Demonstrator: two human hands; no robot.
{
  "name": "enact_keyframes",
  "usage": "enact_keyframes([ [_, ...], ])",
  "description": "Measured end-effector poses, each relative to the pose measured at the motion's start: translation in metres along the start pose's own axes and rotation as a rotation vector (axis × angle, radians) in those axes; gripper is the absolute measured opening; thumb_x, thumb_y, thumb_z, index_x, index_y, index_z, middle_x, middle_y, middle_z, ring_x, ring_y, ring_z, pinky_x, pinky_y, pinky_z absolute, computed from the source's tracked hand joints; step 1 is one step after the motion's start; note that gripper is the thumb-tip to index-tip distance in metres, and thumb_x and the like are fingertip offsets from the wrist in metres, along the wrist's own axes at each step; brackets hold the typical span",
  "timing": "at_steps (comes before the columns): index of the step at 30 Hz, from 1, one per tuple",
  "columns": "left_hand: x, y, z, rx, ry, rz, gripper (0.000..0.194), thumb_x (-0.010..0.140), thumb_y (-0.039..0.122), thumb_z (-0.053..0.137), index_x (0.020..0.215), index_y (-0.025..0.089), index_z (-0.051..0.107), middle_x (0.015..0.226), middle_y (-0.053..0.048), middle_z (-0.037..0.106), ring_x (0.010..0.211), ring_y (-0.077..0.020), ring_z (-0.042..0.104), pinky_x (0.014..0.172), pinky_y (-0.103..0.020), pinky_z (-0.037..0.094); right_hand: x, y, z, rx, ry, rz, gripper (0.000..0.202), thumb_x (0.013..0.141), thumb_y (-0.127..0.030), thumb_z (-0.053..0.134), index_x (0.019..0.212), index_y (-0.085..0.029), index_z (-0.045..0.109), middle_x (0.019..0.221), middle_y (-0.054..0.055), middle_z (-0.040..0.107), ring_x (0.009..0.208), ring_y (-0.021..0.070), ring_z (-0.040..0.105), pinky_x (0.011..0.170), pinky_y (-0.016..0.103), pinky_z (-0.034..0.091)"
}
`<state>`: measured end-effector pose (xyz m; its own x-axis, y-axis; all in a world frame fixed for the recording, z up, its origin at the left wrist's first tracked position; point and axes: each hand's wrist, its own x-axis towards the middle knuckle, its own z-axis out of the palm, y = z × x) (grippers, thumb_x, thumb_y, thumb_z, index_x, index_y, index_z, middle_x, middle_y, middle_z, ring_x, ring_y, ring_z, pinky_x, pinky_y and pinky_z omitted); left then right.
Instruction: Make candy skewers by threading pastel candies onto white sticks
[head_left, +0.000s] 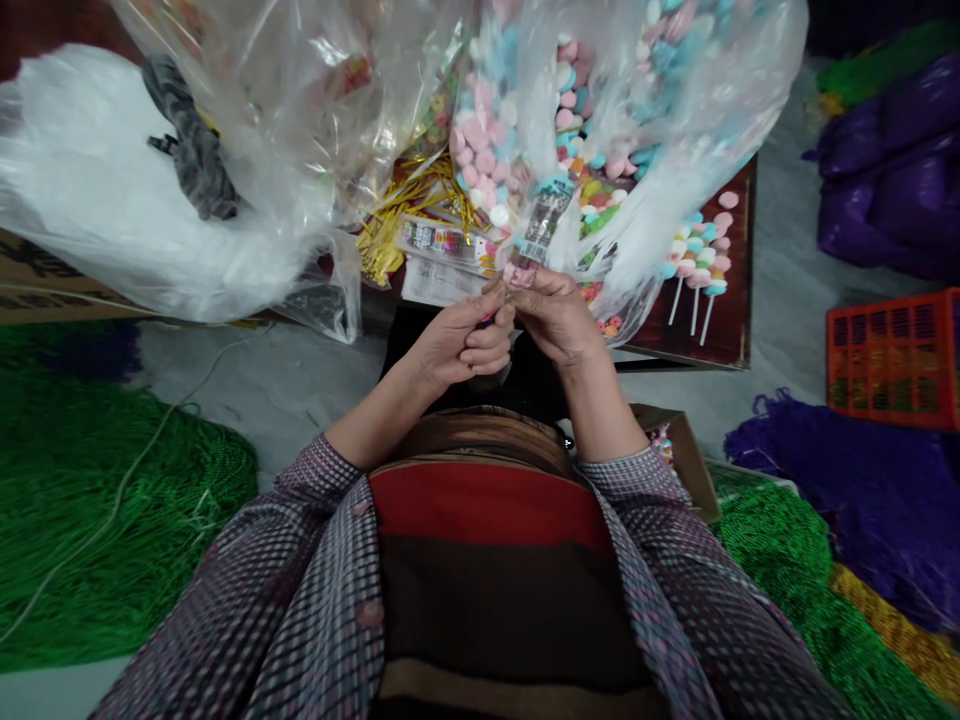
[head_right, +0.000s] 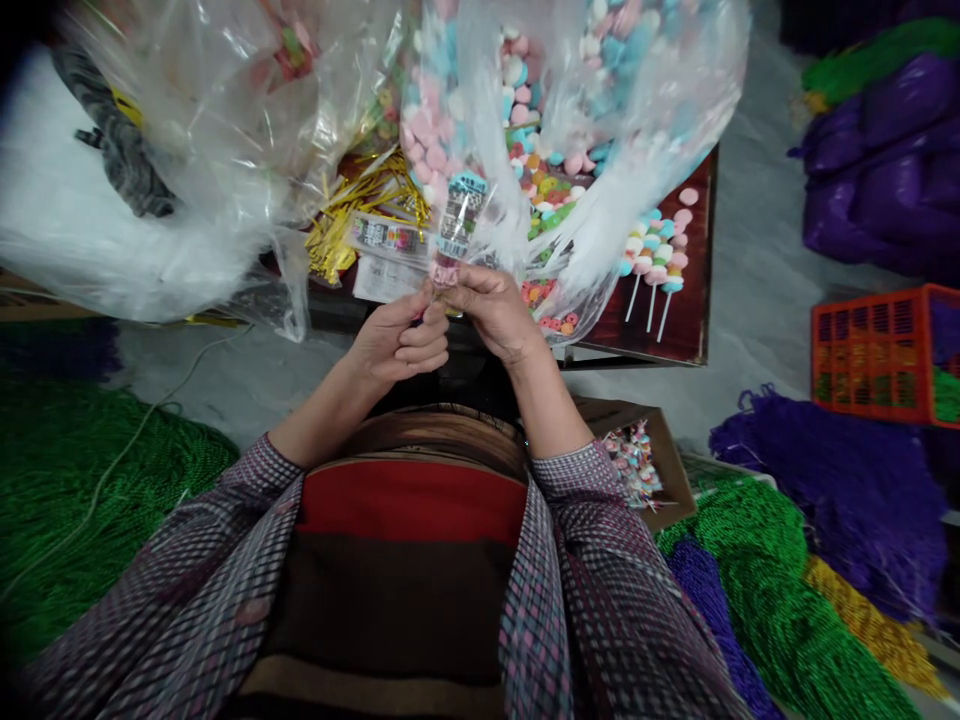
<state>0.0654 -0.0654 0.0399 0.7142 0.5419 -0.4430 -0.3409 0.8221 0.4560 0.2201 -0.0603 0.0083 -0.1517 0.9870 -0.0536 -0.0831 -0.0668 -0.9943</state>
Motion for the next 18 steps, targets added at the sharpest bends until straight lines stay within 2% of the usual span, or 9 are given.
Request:
enact_keyframes([
  [3, 0.005, 0.002, 0.002, -0.020, 0.061, 0.068, 0.054, 0.108, 0.042, 0.034, 0.062, 0.018, 0.050, 0.040, 0.011, 0.019, 0.027, -0.0034, 0.013, 0.032, -0.017, 0.019, 0.001, 0.006, 0.006, -0.076, 0.184, -0.055, 0.043, 0.076, -0.064, 0.076, 0.081, -0.022, 0.072, 0.079, -0.001, 0.070, 0.076, 0.0141, 0.064, 0.079, 0.032, 0.056],
  [6, 0.008, 0.003, 0.007, 0.004, 0.136, 0.133, 0.053, 0.107, 0.047, 0.037, 0.064, 0.019, 0.048, 0.039, 0.011, 0.022, 0.027, -0.0028, 0.016, 0.033, -0.017, 0.019, 0.001, 0.007, 0.010, -0.273, 0.313, -0.171, 0.039, 0.084, -0.060, 0.071, 0.076, -0.022, 0.070, 0.075, -0.002, 0.066, 0.075, 0.0137, 0.060, 0.079, 0.031, 0.053],
  [8, 0.011, 0.003, 0.009, 0.051, 0.199, 0.198, 0.052, 0.104, 0.053, 0.043, 0.065, 0.019, 0.046, 0.040, 0.012, 0.023, 0.029, -0.0026, 0.018, 0.034, -0.017, 0.020, -0.001, 0.004, 0.012, -0.428, 0.365, -0.249, 0.036, 0.090, -0.056, 0.066, 0.076, -0.022, 0.069, 0.075, -0.001, 0.065, 0.077, 0.0148, 0.059, 0.081, 0.032, 0.052],
  [11, 0.017, -0.002, 0.004, 0.173, 0.325, 0.332, 0.049, 0.098, 0.056, 0.054, 0.065, 0.020, 0.046, 0.042, 0.012, 0.026, 0.032, -0.0033, 0.021, 0.037, -0.018, 0.023, -0.005, -0.001, 0.015, -0.577, 0.374, -0.326, 0.033, 0.095, -0.050, 0.062, 0.077, -0.023, 0.069, 0.076, 0.001, 0.063, 0.081, 0.0171, 0.060, 0.085, 0.035, 0.051],
  [15, 0.022, -0.006, -0.009, 0.468, 0.484, 0.606, 0.037, 0.095, 0.035, 0.066, 0.065, 0.020, 0.051, 0.050, 0.008, 0.039, 0.042, -0.0049, 0.034, 0.045, -0.021, 0.024, -0.006, -0.001, 0.016, -0.581, 0.365, -0.349, 0.030, 0.095, -0.047, 0.062, 0.078, -0.024, 0.071, 0.077, 0.001, 0.065, 0.083, 0.0181, 0.062, 0.086, 0.037, 0.052],
  [18, 0.018, -0.004, -0.012, 0.679, 0.530, 0.717, 0.029, 0.094, 0.019, 0.064, 0.066, 0.021, 0.055, 0.055, 0.006, 0.044, 0.052, -0.0076, 0.042, 0.053, -0.022, 0.028, -0.002, 0.003, 0.015, -0.418, 0.367, -0.295, 0.032, 0.092, -0.050, 0.065, 0.076, -0.023, 0.071, 0.077, 0.000, 0.066, 0.081, 0.0167, 0.063, 0.084, 0.035, 0.054],
])
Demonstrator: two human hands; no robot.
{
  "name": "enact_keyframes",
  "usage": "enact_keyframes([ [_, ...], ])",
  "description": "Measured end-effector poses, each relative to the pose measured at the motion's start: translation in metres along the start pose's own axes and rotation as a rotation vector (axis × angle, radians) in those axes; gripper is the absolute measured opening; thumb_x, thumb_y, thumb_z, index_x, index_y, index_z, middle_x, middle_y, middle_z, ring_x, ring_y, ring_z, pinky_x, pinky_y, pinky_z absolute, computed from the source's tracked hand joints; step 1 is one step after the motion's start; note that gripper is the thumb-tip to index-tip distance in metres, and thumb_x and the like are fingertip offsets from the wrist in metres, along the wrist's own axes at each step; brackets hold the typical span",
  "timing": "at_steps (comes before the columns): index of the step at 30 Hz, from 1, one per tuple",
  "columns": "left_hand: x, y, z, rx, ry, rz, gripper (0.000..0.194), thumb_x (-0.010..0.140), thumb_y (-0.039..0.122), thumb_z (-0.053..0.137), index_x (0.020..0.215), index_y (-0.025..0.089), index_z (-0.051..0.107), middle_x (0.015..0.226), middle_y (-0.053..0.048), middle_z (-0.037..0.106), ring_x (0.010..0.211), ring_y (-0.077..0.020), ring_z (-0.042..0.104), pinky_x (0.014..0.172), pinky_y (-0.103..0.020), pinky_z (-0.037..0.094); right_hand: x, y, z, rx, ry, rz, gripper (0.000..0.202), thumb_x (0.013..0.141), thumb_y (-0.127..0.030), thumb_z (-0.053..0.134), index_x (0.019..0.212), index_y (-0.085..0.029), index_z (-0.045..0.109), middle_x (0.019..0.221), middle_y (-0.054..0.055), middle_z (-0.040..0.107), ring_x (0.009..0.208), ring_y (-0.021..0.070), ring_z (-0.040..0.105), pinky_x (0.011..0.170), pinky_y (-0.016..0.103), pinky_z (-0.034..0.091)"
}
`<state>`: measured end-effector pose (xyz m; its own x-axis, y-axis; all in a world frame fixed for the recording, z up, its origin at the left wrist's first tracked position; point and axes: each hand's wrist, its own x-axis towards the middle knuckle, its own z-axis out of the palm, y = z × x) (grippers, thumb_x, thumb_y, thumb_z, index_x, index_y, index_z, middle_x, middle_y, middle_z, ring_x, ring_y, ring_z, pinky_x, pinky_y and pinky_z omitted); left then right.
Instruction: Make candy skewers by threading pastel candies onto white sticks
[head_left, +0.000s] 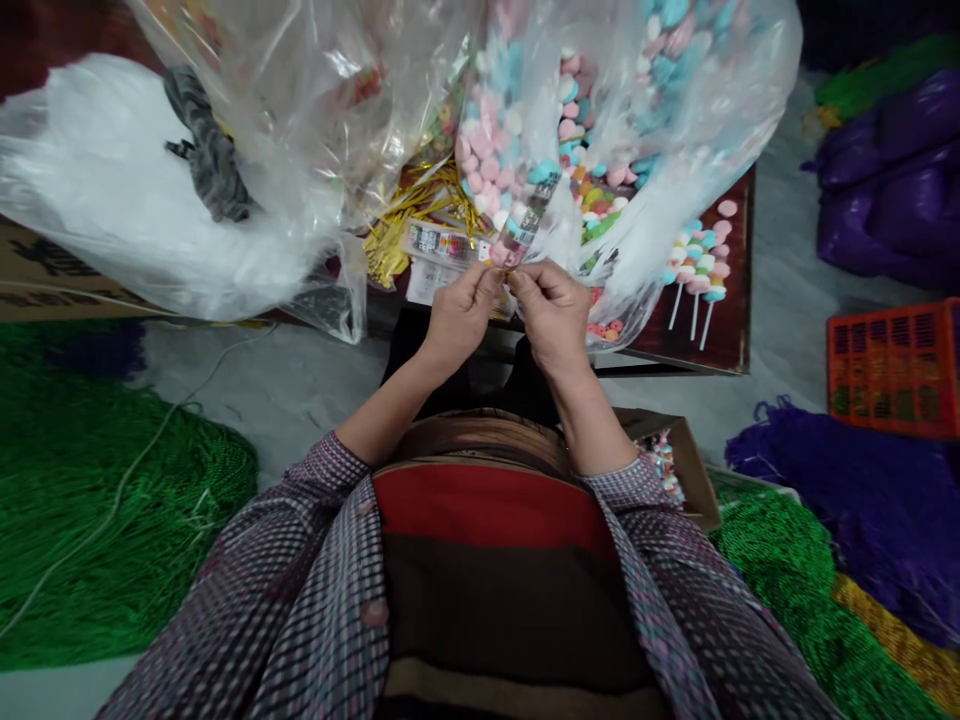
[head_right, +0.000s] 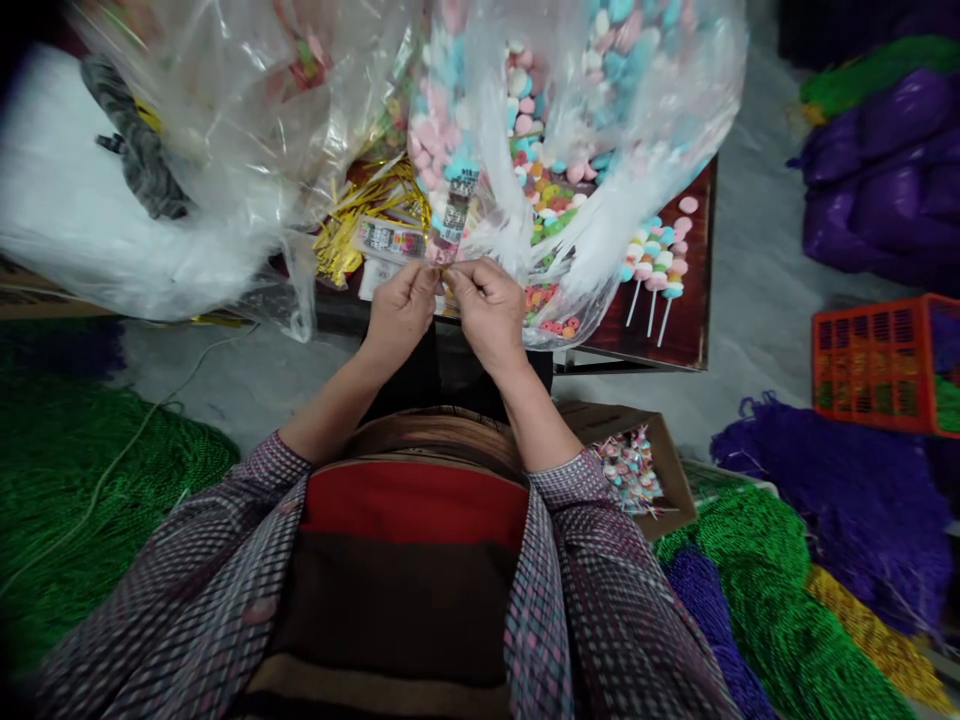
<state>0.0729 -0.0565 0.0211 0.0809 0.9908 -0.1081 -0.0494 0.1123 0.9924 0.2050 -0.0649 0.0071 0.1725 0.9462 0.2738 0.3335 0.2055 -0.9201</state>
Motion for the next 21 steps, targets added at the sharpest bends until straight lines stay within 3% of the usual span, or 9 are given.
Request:
enact_keyframes([
  [3, -0.004, 0.006, -0.001, 0.113, 0.035, 0.051, 0.021, 0.091, 0.014, 0.066, 0.074, 0.022, 0.058, 0.058, 0.005, 0.048, 0.057, -0.0104, 0.045, 0.058, -0.022, 0.031, 0.004, 0.001, 0.000, 0.159, -0.024, 0.111, 0.030, 0.086, -0.050, 0.072, 0.078, -0.021, 0.073, 0.076, -0.001, 0.067, 0.079, 0.0148, 0.063, 0.081, 0.033, 0.055],
  [6, -0.008, 0.008, 0.000, 0.171, 0.034, 0.034, 0.004, 0.092, 0.018, 0.066, 0.092, 0.022, 0.065, 0.065, 0.003, 0.057, 0.061, -0.0127, 0.052, 0.060, -0.022, 0.037, 0.006, -0.004, -0.002, 0.186, -0.060, 0.195, 0.026, 0.084, -0.046, 0.073, 0.080, -0.021, 0.072, 0.070, -0.004, 0.062, 0.071, 0.0120, 0.059, 0.073, 0.029, 0.053],
  [9, -0.004, 0.003, -0.002, 0.150, -0.023, 0.026, 0.019, 0.093, 0.023, 0.064, 0.112, 0.022, 0.066, 0.078, -0.001, 0.068, 0.075, -0.0145, 0.064, 0.070, -0.022, 0.045, 0.007, -0.013, -0.001, 0.182, -0.090, 0.248, 0.026, 0.088, -0.043, 0.068, 0.077, -0.020, 0.067, 0.066, -0.005, 0.055, 0.065, 0.0099, 0.053, 0.066, 0.026, 0.048],
  [11, 0.002, 0.001, -0.006, 0.070, -0.087, 0.068, 0.026, 0.091, 0.022, 0.066, 0.117, 0.022, 0.067, 0.097, -0.004, 0.074, 0.095, -0.0165, 0.069, 0.082, -0.023, 0.050, 0.006, -0.018, -0.001, 0.186, -0.103, 0.254, 0.025, 0.090, -0.040, 0.066, 0.075, -0.020, 0.064, 0.065, -0.005, 0.053, 0.063, 0.0092, 0.051, 0.064, 0.025, 0.046],
  [14, 0.008, 0.008, -0.016, -0.123, -0.223, 0.185, 0.037, 0.087, 0.020, 0.070, 0.124, 0.026, 0.067, 0.130, -0.005, 0.070, 0.124, -0.0186, 0.063, 0.103, -0.029, 0.049, 0.004, -0.021, 0.000, 0.144, -0.096, 0.206, 0.023, 0.089, -0.037, 0.066, 0.074, -0.019, 0.063, 0.065, -0.006, 0.050, 0.061, 0.0084, 0.046, 0.062, 0.024, 0.042],
  [16, 0.006, 0.019, -0.023, -0.206, -0.307, 0.285, 0.039, 0.090, 0.022, 0.067, 0.129, 0.031, 0.067, 0.138, -0.001, 0.066, 0.133, -0.0178, 0.058, 0.115, -0.033, 0.042, 0.005, -0.020, -0.001, 0.089, -0.085, 0.143, 0.024, 0.087, -0.037, 0.068, 0.072, -0.019, 0.062, 0.063, -0.006, 0.049, 0.061, 0.0082, 0.044, 0.061, 0.023, 0.040],
  [19, -0.005, 0.037, -0.029, -0.051, -0.348, 0.534, 0.026, 0.101, 0.033, 0.053, 0.114, 0.031, 0.075, 0.120, 0.001, 0.074, 0.127, -0.0169, 0.061, 0.118, -0.037, 0.040, 0.014, -0.018, -0.004, 0.060, -0.031, 0.054, 0.025, 0.086, -0.038, 0.071, 0.072, -0.019, 0.063, 0.066, -0.006, 0.052, 0.064, 0.0087, 0.048, 0.066, 0.025, 0.044],
  [21, -0.012, 0.042, -0.029, 0.163, -0.339, 0.691, 0.034, 0.103, 0.042, 0.048, 0.094, 0.028, 0.077, 0.095, -0.001, 0.077, 0.108, -0.0183, 0.067, 0.111, -0.042, 0.044, 0.021, -0.020, -0.006, 0.086, 0.024, 0.019, 0.024, 0.088, -0.040, 0.069, 0.076, -0.020, 0.065, 0.070, -0.005, 0.056, 0.068, 0.0091, 0.052, 0.070, 0.026, 0.047],
])
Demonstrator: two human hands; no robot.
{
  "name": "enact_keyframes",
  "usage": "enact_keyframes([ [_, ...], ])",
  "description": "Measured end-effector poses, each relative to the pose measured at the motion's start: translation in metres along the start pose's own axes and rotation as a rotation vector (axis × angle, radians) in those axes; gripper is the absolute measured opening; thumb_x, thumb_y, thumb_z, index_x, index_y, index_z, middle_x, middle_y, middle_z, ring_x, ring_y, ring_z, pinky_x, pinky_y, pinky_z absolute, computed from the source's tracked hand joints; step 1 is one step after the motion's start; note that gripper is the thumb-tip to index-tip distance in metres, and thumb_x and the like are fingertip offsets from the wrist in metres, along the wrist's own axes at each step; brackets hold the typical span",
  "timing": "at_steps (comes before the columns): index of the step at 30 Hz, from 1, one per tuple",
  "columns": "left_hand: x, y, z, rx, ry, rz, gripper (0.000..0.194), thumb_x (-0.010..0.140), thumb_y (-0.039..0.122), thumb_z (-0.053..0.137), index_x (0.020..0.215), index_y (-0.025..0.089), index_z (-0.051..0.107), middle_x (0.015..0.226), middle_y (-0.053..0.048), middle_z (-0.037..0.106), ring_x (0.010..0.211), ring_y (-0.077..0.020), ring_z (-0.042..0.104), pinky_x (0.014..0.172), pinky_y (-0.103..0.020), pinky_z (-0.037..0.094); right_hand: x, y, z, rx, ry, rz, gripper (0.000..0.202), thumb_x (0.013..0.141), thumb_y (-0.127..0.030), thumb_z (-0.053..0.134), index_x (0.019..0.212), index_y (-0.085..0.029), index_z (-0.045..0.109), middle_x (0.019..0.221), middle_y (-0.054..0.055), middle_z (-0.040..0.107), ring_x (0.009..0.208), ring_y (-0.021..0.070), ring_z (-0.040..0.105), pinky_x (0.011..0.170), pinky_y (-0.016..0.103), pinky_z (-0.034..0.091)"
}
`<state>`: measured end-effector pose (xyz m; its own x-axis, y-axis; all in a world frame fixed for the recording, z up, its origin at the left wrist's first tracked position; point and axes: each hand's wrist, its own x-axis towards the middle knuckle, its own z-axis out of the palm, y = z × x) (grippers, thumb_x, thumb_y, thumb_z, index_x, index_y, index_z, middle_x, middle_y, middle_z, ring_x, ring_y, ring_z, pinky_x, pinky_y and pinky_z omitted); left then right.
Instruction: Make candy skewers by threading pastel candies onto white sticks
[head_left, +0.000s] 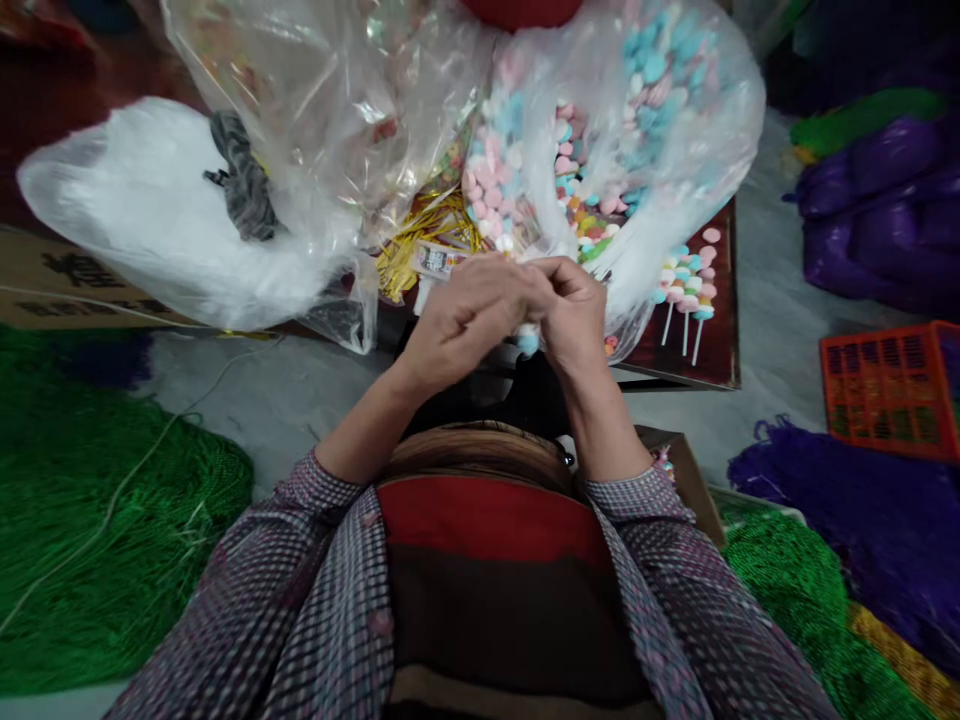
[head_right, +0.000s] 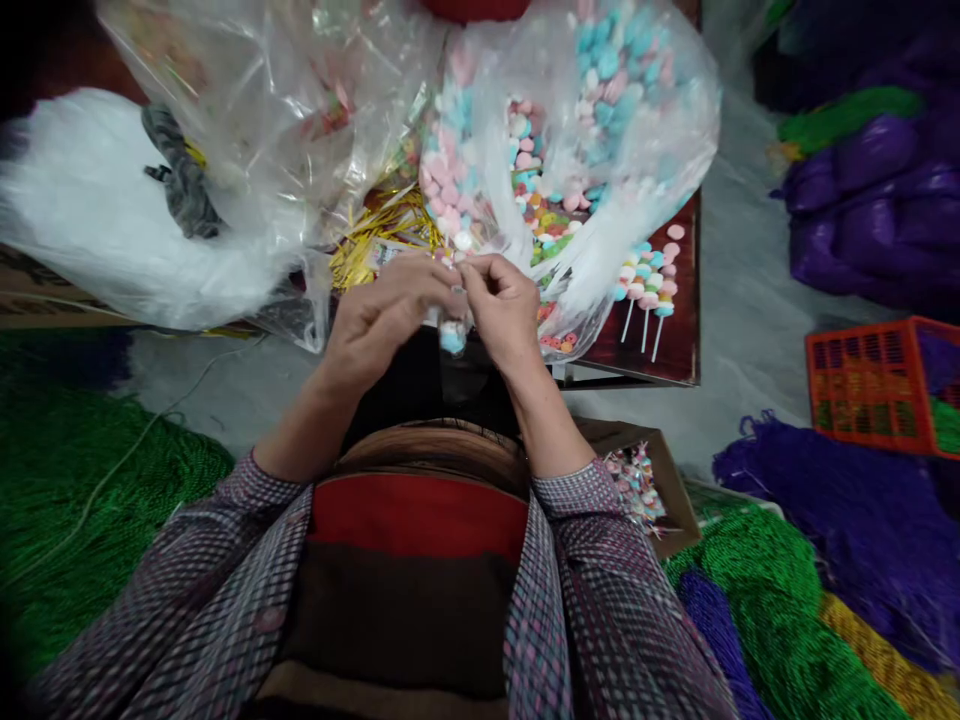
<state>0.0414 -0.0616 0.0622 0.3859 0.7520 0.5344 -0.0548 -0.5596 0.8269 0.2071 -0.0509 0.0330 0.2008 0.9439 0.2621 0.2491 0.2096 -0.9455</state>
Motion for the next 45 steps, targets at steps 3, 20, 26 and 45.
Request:
enact_keyframes([
  [3, 0.001, -0.004, 0.007, 0.125, -0.030, -0.089, 0.053, 0.102, 0.060, 0.040, 0.080, 0.023, 0.073, 0.073, -0.003, 0.071, 0.082, -0.0176, 0.067, 0.094, -0.041, 0.053, 0.003, -0.015, -0.002, 0.040, 0.015, -0.049, 0.026, 0.092, -0.045, 0.065, 0.082, -0.022, 0.068, 0.073, -0.004, 0.059, 0.070, 0.0095, 0.056, 0.073, 0.027, 0.049],
  [20, 0.001, -0.037, 0.007, -0.256, 0.090, -0.604, 0.063, 0.094, 0.072, 0.045, 0.066, 0.019, 0.063, 0.057, 0.000, 0.053, 0.056, -0.0105, 0.051, 0.056, -0.026, 0.045, -0.018, -0.034, 0.004, -0.055, -0.063, -0.048, 0.019, 0.089, -0.037, 0.069, 0.080, -0.021, 0.070, 0.076, -0.003, 0.066, 0.072, 0.0108, 0.058, 0.074, 0.028, 0.050],
  [26, -0.002, -0.044, 0.001, -0.015, 0.161, -0.228, 0.035, 0.088, 0.058, 0.069, 0.093, 0.023, 0.072, 0.081, 0.000, 0.064, 0.079, -0.0134, 0.059, 0.075, -0.029, 0.050, -0.021, -0.026, -0.002, 0.029, -0.052, 0.061, 0.024, 0.084, -0.042, 0.074, 0.074, -0.021, 0.068, 0.071, -0.004, 0.063, 0.066, 0.0097, 0.053, 0.069, 0.027, 0.047],
  [45, -0.027, -0.042, 0.054, 0.140, -0.436, -0.063, 0.033, 0.096, 0.036, 0.062, 0.125, 0.022, 0.069, 0.093, -0.004, 0.072, 0.084, -0.0152, 0.066, 0.079, -0.030, 0.054, -0.117, 0.021, -0.114, 0.360, 0.021, 0.583, 0.042, 0.058, -0.044, 0.092, 0.077, -0.025, 0.060, 0.070, -0.004, 0.063, 0.061, 0.0120, 0.059, 0.057, 0.024, 0.047],
])
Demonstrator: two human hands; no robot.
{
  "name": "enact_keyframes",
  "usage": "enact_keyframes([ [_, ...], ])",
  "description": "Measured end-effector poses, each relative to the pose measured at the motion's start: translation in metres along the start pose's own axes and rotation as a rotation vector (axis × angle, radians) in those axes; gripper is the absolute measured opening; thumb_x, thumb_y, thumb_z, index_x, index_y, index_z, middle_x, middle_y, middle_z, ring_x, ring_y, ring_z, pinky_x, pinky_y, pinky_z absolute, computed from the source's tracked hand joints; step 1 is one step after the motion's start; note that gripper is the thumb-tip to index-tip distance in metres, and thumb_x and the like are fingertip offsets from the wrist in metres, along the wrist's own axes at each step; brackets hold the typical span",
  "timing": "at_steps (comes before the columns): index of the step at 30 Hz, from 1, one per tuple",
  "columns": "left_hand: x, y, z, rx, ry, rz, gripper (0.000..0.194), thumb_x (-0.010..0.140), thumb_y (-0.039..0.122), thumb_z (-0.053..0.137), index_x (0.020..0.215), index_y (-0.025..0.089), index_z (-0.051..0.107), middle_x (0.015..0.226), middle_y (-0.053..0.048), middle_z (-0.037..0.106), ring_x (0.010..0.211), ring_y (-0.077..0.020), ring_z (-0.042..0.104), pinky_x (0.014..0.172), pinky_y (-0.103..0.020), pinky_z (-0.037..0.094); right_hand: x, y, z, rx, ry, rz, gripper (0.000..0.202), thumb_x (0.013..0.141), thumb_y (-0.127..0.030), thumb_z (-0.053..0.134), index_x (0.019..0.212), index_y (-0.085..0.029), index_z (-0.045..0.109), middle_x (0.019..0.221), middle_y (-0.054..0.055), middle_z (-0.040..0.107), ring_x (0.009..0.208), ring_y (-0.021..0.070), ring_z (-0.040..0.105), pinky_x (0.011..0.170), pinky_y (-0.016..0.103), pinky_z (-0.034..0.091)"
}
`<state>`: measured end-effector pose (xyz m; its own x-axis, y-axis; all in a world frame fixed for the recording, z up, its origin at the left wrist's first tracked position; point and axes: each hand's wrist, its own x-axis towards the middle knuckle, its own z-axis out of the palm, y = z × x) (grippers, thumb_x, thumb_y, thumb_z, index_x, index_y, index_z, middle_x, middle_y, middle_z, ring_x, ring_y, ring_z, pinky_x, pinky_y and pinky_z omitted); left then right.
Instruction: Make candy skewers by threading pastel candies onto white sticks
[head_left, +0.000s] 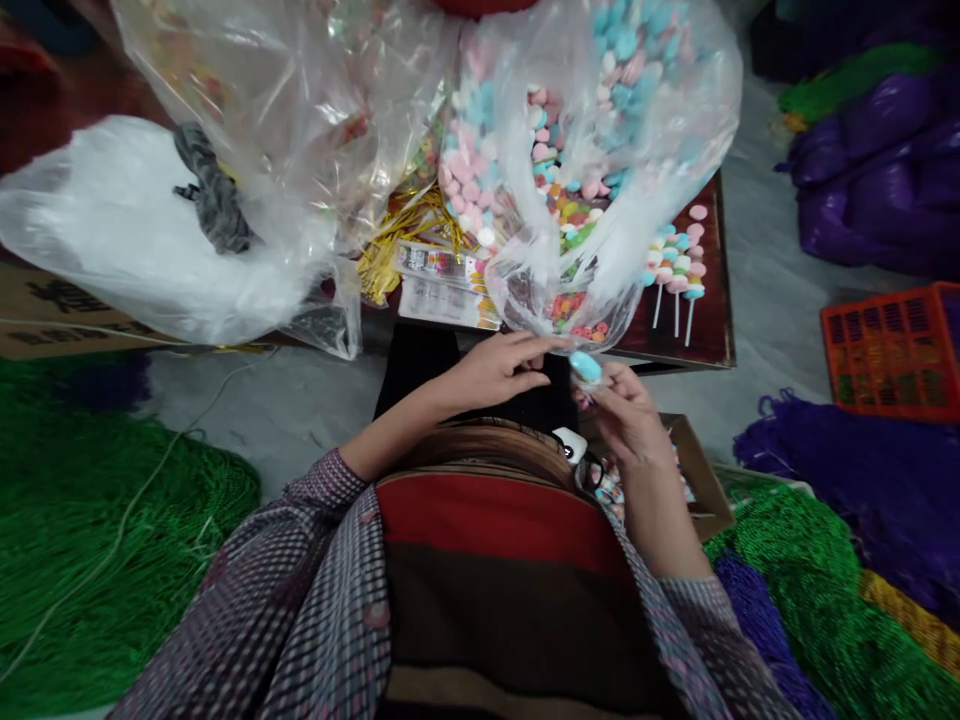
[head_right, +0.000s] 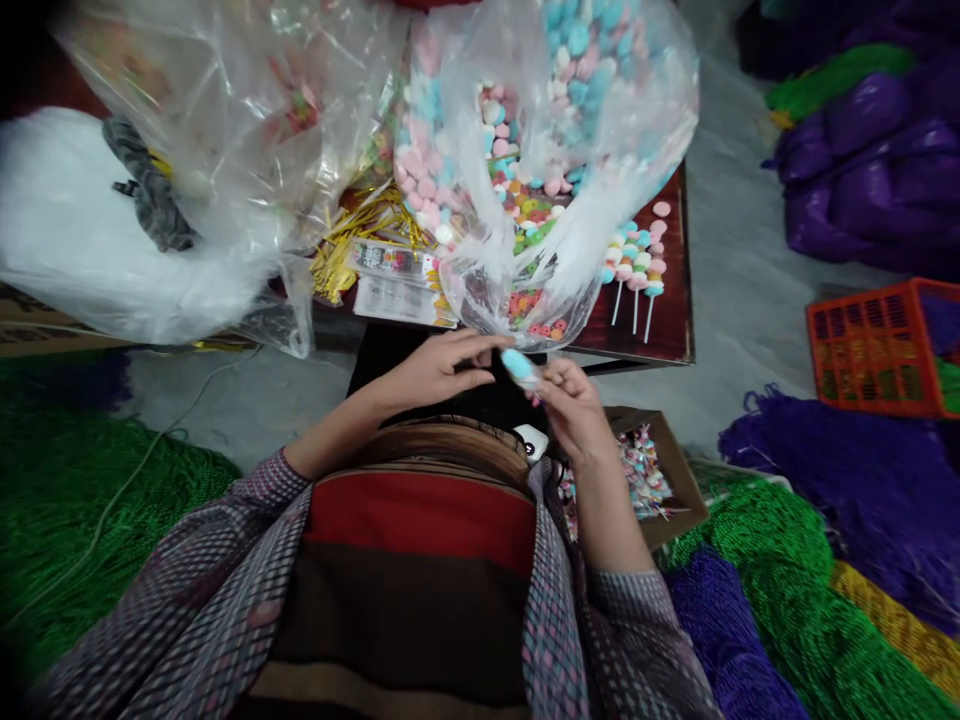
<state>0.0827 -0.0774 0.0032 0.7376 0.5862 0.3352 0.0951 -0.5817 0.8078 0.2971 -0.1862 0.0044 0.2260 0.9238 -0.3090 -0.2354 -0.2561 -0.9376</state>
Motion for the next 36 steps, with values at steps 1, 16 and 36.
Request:
enact_keyframes([
  [1, 0.001, -0.002, -0.007, 0.019, 0.030, -0.029, 0.035, 0.097, 0.036, 0.060, 0.128, 0.023, 0.068, 0.092, -0.003, 0.072, 0.083, -0.0149, 0.065, 0.079, -0.030, 0.053, -0.008, 0.007, -0.021, -0.041, 0.082, 0.007, 0.041, 0.058, -0.043, 0.091, 0.077, -0.025, 0.060, 0.067, -0.004, 0.062, 0.059, 0.0125, 0.058, 0.056, 0.025, 0.046],
  [16, 0.024, -0.148, -0.102, 0.502, 0.502, -0.235, 0.036, 0.083, 0.062, 0.069, 0.074, 0.027, 0.063, 0.085, -0.006, 0.068, 0.106, -0.0299, 0.056, 0.098, -0.052, 0.038, -0.055, 0.078, -0.187, -0.779, 0.713, 0.321, 0.033, 0.057, -0.041, 0.071, 0.085, -0.023, 0.071, 0.079, 0.006, 0.073, 0.075, 0.0258, 0.067, 0.087, 0.048, 0.056],
  [36, 0.017, -0.036, -0.066, 0.302, 0.397, -0.116, 0.024, 0.096, 0.051, 0.057, 0.091, 0.028, 0.064, 0.101, -0.006, 0.072, 0.108, -0.0252, 0.063, 0.109, -0.050, 0.039, 0.040, -0.021, 0.049, -0.238, 0.078, -0.304, 0.035, 0.083, -0.057, 0.074, 0.100, -0.027, 0.079, 0.097, 0.002, 0.079, 0.085, 0.0176, 0.073, 0.078, 0.036, 0.060],
])
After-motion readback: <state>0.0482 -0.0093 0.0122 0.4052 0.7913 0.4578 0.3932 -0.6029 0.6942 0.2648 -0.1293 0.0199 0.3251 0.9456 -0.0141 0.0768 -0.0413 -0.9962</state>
